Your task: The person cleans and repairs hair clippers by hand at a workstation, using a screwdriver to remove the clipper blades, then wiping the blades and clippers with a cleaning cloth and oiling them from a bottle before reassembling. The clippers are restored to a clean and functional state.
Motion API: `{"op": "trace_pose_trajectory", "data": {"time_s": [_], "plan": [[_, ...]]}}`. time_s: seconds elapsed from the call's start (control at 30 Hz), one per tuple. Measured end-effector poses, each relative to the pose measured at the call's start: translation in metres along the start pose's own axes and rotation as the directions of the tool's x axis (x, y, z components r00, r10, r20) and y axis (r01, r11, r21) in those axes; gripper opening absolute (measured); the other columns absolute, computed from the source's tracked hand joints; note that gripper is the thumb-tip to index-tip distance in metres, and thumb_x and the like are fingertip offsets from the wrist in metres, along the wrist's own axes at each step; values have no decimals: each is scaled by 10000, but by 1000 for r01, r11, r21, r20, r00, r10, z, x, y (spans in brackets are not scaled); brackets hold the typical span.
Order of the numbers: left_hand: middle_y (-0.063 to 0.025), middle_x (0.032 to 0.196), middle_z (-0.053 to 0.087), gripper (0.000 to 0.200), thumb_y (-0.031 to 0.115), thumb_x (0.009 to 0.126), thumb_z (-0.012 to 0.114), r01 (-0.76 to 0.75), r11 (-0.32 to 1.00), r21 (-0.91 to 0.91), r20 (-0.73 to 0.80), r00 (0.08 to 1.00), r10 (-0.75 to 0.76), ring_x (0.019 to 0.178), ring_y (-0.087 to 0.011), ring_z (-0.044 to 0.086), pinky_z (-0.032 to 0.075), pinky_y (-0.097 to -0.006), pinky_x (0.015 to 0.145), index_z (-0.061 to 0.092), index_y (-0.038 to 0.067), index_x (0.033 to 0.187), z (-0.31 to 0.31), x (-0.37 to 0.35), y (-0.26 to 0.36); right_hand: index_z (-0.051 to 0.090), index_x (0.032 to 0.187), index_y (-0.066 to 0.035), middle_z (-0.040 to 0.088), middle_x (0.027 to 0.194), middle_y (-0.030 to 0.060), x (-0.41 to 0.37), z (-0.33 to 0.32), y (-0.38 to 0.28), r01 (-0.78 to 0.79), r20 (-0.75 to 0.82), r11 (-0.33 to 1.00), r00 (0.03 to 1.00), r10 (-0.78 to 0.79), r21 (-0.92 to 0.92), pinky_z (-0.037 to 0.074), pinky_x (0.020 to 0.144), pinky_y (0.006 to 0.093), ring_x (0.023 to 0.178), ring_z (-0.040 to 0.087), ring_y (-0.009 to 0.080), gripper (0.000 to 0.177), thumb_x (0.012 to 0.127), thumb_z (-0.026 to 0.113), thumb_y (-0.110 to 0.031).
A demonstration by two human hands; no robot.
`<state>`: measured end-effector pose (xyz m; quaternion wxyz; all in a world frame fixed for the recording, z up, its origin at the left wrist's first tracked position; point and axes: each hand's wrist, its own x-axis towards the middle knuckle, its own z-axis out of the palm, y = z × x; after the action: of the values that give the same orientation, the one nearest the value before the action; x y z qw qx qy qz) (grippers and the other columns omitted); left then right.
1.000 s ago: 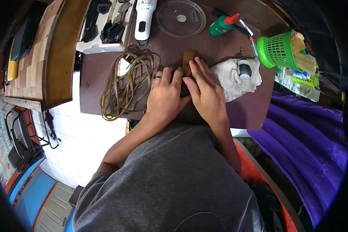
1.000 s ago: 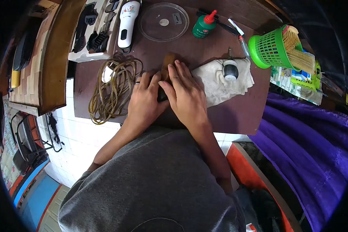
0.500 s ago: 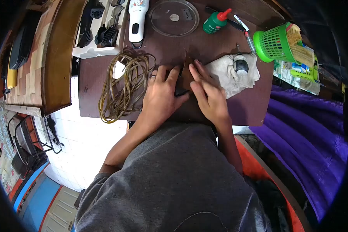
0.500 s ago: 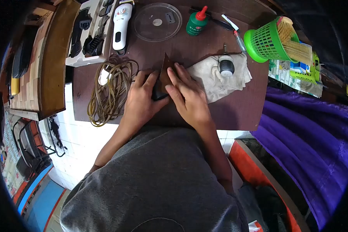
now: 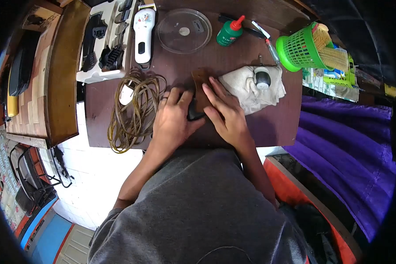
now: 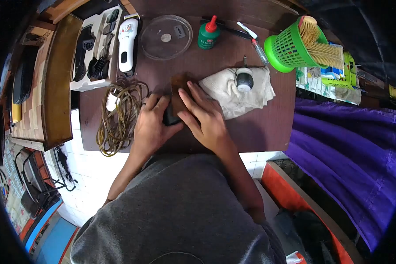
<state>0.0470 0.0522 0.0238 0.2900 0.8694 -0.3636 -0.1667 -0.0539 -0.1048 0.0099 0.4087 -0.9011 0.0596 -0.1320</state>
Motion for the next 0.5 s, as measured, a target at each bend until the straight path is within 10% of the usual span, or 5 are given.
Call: {"op": "trace_pose_trajectory", "data": {"time_s": [0.5], "plan": [[-166, 1219, 560, 702, 227, 655, 867, -10, 1000, -19, 97, 995, 11, 1117, -382, 562, 480, -450, 948, 584, 26, 1264, -8, 6, -1, 491, 1428, -1, 448, 1501, 211, -1, 9, -1, 11, -35, 997, 999, -14, -81, 385, 1092, 462, 1389, 441, 378, 485, 980, 590, -157]]}}
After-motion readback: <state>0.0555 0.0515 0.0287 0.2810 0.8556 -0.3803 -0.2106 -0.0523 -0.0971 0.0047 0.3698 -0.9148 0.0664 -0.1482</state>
